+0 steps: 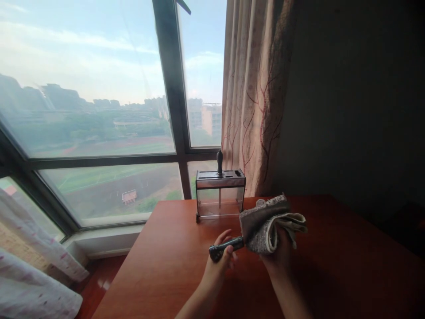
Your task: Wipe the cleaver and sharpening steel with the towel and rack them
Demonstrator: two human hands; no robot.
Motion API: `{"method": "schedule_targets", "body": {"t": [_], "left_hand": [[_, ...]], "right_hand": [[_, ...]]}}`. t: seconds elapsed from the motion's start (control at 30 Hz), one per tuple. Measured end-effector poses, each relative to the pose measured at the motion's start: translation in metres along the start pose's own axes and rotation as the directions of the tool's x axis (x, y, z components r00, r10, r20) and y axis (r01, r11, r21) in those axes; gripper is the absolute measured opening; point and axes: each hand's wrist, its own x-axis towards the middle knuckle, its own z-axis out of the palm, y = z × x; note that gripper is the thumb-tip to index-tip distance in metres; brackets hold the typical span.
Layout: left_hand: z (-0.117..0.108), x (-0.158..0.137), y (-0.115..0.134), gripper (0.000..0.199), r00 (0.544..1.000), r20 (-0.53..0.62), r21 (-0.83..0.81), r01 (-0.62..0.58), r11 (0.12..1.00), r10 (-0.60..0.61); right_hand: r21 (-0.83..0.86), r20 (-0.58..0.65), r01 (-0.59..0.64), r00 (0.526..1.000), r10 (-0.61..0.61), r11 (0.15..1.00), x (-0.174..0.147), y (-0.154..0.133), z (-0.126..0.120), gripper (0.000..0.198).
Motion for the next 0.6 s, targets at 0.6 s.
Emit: {"method": "schedule_targets", "body": {"t": [0.6], "left_hand": [[0.007,-0.012,0.02,0.073,1.0,0.009,-0.232,-0.002,0.973,0.004]], "right_hand": [[-0.102,0.011,-0.174,0.984,0.176,0.979,-0.025,0.054,0.013,0.028]]}}
